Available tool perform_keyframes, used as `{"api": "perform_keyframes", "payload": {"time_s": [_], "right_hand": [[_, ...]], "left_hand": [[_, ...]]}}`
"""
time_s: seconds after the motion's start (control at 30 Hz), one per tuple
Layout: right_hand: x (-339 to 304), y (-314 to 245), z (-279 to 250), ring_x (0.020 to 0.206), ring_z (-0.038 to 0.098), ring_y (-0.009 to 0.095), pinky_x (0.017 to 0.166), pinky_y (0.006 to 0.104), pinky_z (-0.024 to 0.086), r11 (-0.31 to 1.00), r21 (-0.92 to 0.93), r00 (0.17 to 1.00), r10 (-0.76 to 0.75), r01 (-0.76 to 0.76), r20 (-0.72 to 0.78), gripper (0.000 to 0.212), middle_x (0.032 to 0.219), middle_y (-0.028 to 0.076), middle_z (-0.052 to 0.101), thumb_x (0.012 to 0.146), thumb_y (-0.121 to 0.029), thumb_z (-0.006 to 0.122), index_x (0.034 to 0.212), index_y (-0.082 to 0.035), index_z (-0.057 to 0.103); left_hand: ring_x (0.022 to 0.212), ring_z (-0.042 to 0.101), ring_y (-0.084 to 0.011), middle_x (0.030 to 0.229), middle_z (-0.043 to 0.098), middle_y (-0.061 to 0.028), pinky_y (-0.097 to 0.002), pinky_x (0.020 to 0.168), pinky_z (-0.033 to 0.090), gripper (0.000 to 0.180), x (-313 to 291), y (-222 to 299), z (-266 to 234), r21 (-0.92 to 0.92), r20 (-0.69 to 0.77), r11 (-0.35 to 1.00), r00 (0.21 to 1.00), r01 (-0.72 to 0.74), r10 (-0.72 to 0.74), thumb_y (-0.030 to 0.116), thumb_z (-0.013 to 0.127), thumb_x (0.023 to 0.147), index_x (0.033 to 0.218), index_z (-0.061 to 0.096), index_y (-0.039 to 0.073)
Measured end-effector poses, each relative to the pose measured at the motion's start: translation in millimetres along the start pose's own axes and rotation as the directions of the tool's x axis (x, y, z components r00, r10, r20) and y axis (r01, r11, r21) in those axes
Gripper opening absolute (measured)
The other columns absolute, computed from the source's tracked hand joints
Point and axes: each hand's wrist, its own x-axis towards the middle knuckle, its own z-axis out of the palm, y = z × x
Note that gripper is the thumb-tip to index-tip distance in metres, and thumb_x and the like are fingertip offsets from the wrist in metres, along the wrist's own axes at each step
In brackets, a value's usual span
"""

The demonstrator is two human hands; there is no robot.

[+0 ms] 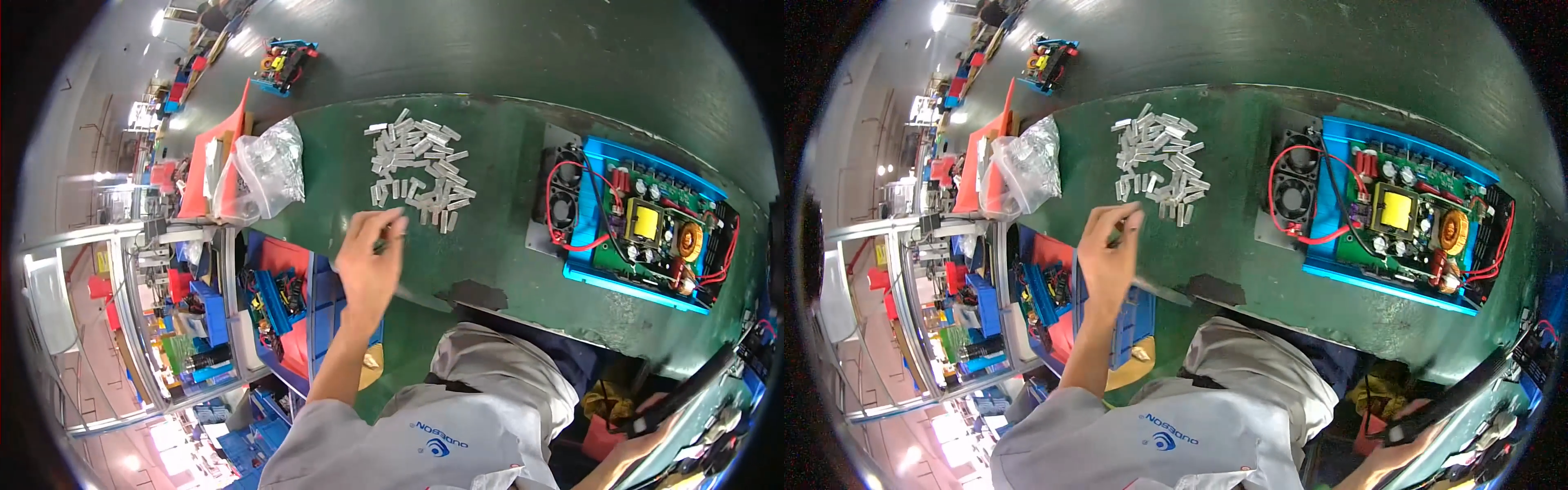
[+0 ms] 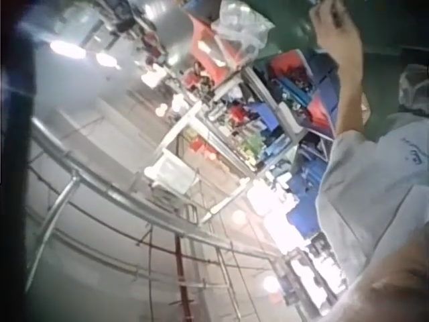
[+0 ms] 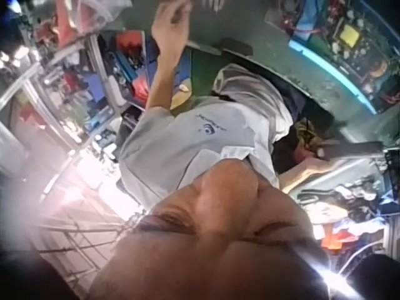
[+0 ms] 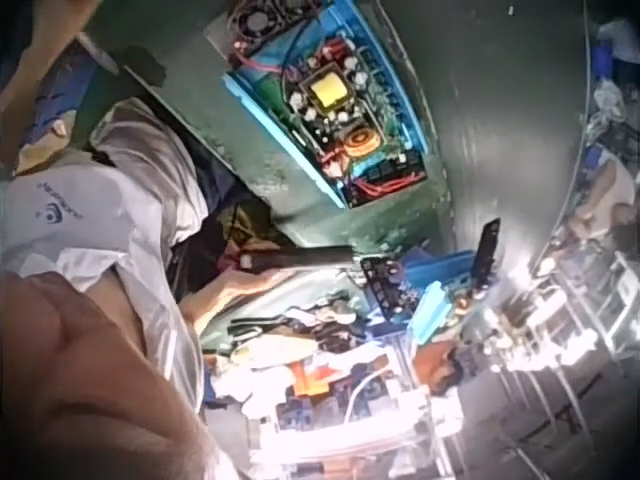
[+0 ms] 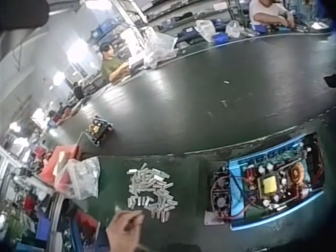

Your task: Assembling electronic components into metal cases using an electric screwdriver.

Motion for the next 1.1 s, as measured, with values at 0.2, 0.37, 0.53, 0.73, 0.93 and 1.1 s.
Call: {"api": "perform_keyframes", "payload": {"time_s": [0.2, 0.37, 0.53, 0.73, 0.93, 1.1], "right_hand": [[59.2, -54.5, 10.4, 0.115, 0.056, 0.020, 0.102, 0.0312, 0.041, 0.967, -0.256, 0.959, -0.070, -0.003, -0.276, 0.046, 0.126, 0.011, 0.060, 0.099, -0.032, 0.060, 0.132, 0.000, 0.058], [100.3, -75.4, 17.2, 0.112, 0.059, 0.027, 0.092, 0.0355, 0.046, 0.481, -0.774, 0.791, -0.610, 0.412, 0.042, 0.038, 0.125, 0.014, 0.061, 0.100, -0.023, 0.061, 0.133, -0.003, 0.060], [35.5, -101.5, 99.5, 0.099, 0.062, 0.026, 0.089, 0.0365, 0.048, 0.569, -0.319, 0.652, -0.643, 0.758, 0.402, 0.020, 0.107, 0.014, 0.067, 0.088, 0.000, 0.065, 0.107, -0.002, 0.067], [-0.8, -106.6, 155.5, 0.096, 0.066, 0.024, 0.079, 0.0327, 0.053, 0.827, 0.273, 0.539, -0.535, 0.492, 0.651, 0.030, 0.105, 0.015, 0.069, 0.082, -0.003, 0.079, 0.110, -0.002, 0.069], [3.9, -100.8, 129.4, 0.083, 0.064, 0.018, 0.076, 0.0292, 0.051, 0.851, 0.229, 0.689, -0.518, 0.472, 0.507, 0.023, 0.096, 0.011, 0.069, 0.083, 0.008, 0.072, 0.104, 0.000, 0.069], [4.9, -92.5, 119.4, 0.083, 0.066, 0.016, 0.073, 0.0275, 0.050, 0.956, 0.073, 0.847, -0.286, 0.284, 0.447, 0.020, 0.089, 0.009, 0.071, 0.084, 0.004, 0.074, 0.104, -0.001, 0.072]], "left_hand": [[0.082, 0.062, -0.0153, 0.100, 0.062, -0.0072, -0.0259, 0.070, 0.050, 0.025, 8.9, -59.6, -25.1, -0.070, 0.189, 0.997, 0.981, -0.035, 0.047, -0.001, 0.077, 0.082, 0.107, 0.075, 0.005], [0.078, 0.062, -0.0172, 0.098, 0.062, -0.0074, -0.0271, 0.070, 0.050, 0.015, 21.8, -55.3, -21.5, -0.008, 0.218, 0.987, 0.963, -0.162, 0.160, -0.001, 0.074, 0.085, 0.098, 0.068, 0.003], [0.075, 0.061, -0.0213, 0.098, 0.062, -0.0100, -0.0300, 0.066, 0.050, 0.007, 6.2, 1.4, -10.7, -0.098, 0.218, 0.977, 0.954, -0.189, 0.206, 0.004, 0.068, 0.092, 0.097, 0.064, 0.004], [0.067, 0.061, -0.0170, 0.093, 0.062, -0.0092, -0.0278, 0.056, 0.048, 0.011, -22.6, 115.8, 30.3, -0.623, 0.321, 0.748, 0.798, -0.229, 0.511, 0.001, 0.072, 0.088, 0.095, 0.065, 0.003], [0.062, 0.056, -0.0161, 0.093, 0.061, -0.0150, -0.0254, 0.057, 0.044, 0.080, -19.2, 145.9, 41.2, -0.781, 0.326, 0.615, 0.768, -0.110, 0.551, 0.054, 0.017, 0.108, 0.093, 0.070, -0.003], [0.061, 0.063, -0.0219, 0.084, 0.064, -0.0193, -0.0282, 0.054, 0.053, 0.080, -12.5, 138.6, 50.2, -0.825, 0.422, 0.544, 0.803, 0.149, 0.420, 0.051, 0.019, 0.109, 0.085, 0.067, -0.009]]}}
